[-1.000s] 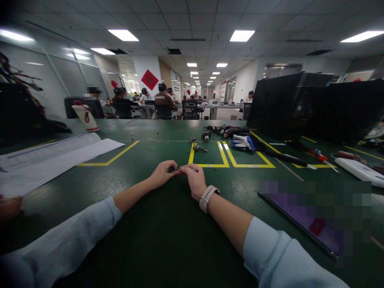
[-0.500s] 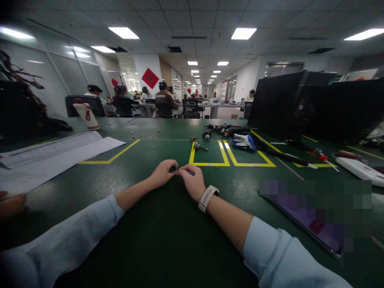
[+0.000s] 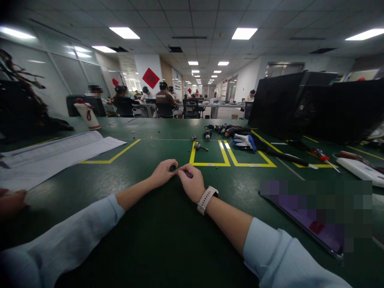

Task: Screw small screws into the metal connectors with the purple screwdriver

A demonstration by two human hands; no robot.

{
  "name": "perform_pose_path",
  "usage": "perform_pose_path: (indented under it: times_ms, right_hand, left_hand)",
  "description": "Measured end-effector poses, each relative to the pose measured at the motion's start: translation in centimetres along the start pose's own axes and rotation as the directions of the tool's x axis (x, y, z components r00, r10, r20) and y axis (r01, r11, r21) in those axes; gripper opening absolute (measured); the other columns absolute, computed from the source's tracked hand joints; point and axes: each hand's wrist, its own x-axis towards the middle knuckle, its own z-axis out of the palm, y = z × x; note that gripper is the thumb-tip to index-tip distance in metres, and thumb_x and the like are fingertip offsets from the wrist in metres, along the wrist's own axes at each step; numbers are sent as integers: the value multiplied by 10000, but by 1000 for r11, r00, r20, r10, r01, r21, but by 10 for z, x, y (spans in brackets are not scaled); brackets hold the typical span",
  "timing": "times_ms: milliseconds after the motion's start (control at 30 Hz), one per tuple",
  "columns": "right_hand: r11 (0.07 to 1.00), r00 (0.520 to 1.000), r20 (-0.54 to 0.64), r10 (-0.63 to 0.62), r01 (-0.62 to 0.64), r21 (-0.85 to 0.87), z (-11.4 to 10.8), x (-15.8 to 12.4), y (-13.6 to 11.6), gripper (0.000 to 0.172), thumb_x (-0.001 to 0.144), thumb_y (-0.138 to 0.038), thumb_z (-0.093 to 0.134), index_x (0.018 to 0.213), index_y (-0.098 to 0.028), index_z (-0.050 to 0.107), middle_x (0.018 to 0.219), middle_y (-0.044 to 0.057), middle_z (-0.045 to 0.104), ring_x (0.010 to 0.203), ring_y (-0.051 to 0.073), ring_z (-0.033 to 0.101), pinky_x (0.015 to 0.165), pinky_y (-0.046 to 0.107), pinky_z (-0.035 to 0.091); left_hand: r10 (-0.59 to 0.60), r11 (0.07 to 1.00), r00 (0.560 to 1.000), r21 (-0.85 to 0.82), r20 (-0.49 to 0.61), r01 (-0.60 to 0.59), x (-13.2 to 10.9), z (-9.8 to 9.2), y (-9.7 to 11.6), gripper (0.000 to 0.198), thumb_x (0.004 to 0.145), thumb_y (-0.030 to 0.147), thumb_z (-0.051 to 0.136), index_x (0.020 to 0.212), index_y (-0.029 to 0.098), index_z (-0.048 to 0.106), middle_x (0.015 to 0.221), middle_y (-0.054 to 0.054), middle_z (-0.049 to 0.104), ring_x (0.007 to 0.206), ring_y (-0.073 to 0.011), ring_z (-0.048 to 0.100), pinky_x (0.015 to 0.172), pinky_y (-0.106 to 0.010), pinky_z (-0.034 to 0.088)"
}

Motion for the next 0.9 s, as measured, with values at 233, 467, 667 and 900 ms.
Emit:
perform_pose_path:
  times_ms: [233, 467, 667, 900]
  right_hand:
    - [934, 985, 17, 174, -171, 314, -2, 8, 9, 99, 653, -213, 589, 601, -181, 668, 596, 15, 653, 696, 182, 594, 747, 333, 431]
    - [859, 964, 29, 263, -248, 448, -1, 9, 12, 61, 634, -219, 605, 622, -173, 644, 569, 16, 652, 641, 180, 608, 703, 331, 449]
    - [999, 1000, -9, 26, -25, 45, -1, 0, 2, 112, 682, -233, 570, 608, -197, 646, 661, 6, 649, 710, 178, 576, 725, 323, 413]
    - [923, 975, 27, 222, -219, 316, -1, 5, 8, 91, 646, -228, 589, 605, -177, 652, 611, 19, 665, 651, 167, 583, 640, 293, 409]
  left_hand:
    - [5, 999, 1000, -38, 10, -4, -1, -2, 4, 66, 684, 175, 576, 655, 171, 517, 644, 18, 506, 628, -141, 477, 590, -255, 368]
    - [9, 993, 1000, -116, 29, -6, -1, -2, 4, 70, 683, 163, 563, 642, 158, 506, 598, 45, 487, 566, -102, 456, 545, -213, 364]
    - [-19, 996, 1000, -83, 9, 20, 0, -1, 4, 72, 673, 202, 584, 653, 166, 524, 618, 26, 503, 598, -130, 467, 557, -243, 354]
    - [-14, 995, 1000, -94, 4, 14, -1, -2, 4, 71, 673, 193, 583, 649, 167, 522, 630, 22, 511, 608, -132, 474, 571, -244, 364]
